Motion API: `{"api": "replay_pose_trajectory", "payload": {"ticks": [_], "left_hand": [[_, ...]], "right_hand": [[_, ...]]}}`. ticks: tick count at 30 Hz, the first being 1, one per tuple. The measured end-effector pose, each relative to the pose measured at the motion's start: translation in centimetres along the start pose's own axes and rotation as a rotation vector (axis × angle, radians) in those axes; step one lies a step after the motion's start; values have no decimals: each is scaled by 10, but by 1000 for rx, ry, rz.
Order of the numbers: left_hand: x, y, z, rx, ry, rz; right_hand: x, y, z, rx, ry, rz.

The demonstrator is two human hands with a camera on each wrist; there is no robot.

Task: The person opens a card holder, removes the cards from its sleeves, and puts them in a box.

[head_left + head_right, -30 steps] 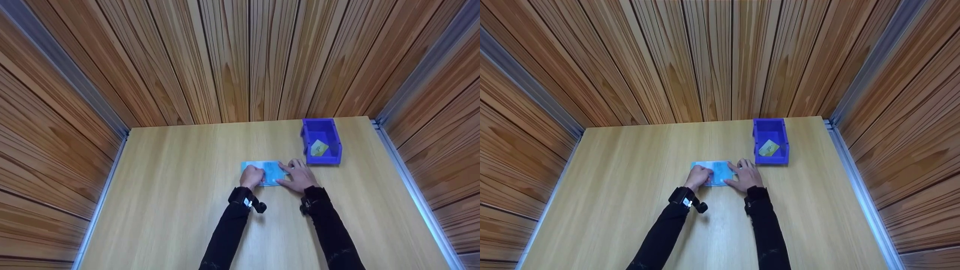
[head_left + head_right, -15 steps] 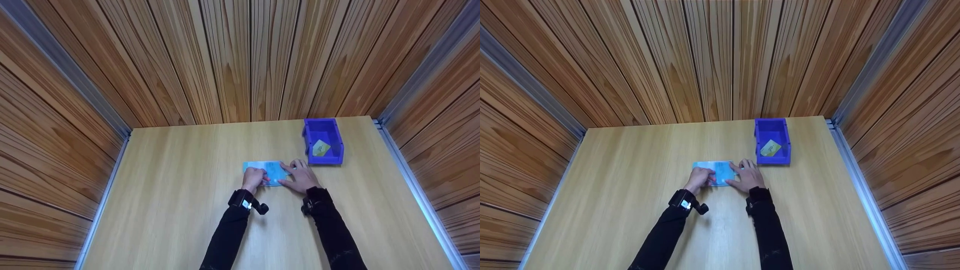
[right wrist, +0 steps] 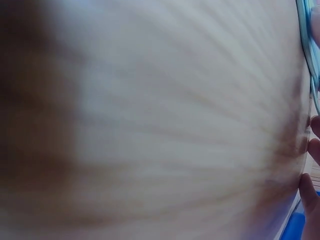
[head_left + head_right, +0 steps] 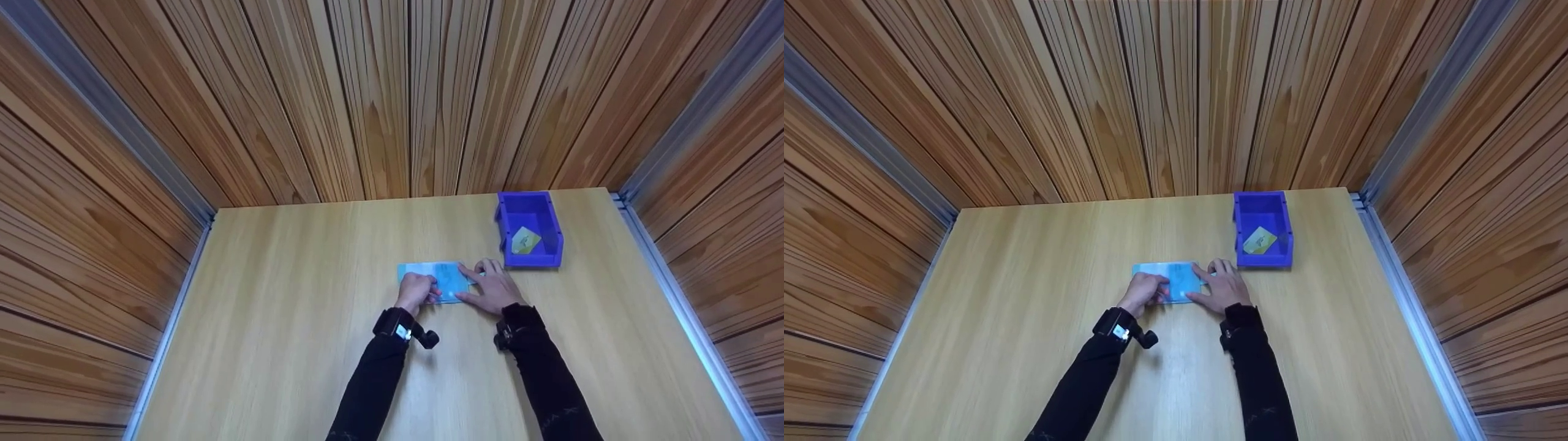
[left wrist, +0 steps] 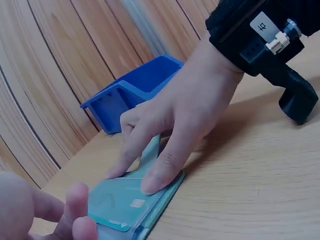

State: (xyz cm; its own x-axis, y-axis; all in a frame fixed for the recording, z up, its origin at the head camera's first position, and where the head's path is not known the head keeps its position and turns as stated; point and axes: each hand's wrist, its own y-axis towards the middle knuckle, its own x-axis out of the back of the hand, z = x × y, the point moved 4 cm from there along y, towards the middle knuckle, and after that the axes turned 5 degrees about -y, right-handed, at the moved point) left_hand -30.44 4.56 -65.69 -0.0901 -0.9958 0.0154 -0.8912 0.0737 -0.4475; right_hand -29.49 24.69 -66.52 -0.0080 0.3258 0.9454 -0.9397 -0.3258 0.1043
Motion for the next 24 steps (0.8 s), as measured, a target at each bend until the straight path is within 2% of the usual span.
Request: {"api": "replay_pose_trajectory", "payload": {"ticks": [5,7,17,24], "left_hand": [[-2,5,-1,-20,308,-6],[-2,7,-3,-30,378,-11],[-5,6,-9,-121,433,34],[-4,7,-5,-101,440,29]], "right_hand": [[0,-1,-1,17,-2,-7],[1,-2,0,18,2,5],[6,-1,-1,13,-15,-5],[2,0,0,-4,-9,36]]}}
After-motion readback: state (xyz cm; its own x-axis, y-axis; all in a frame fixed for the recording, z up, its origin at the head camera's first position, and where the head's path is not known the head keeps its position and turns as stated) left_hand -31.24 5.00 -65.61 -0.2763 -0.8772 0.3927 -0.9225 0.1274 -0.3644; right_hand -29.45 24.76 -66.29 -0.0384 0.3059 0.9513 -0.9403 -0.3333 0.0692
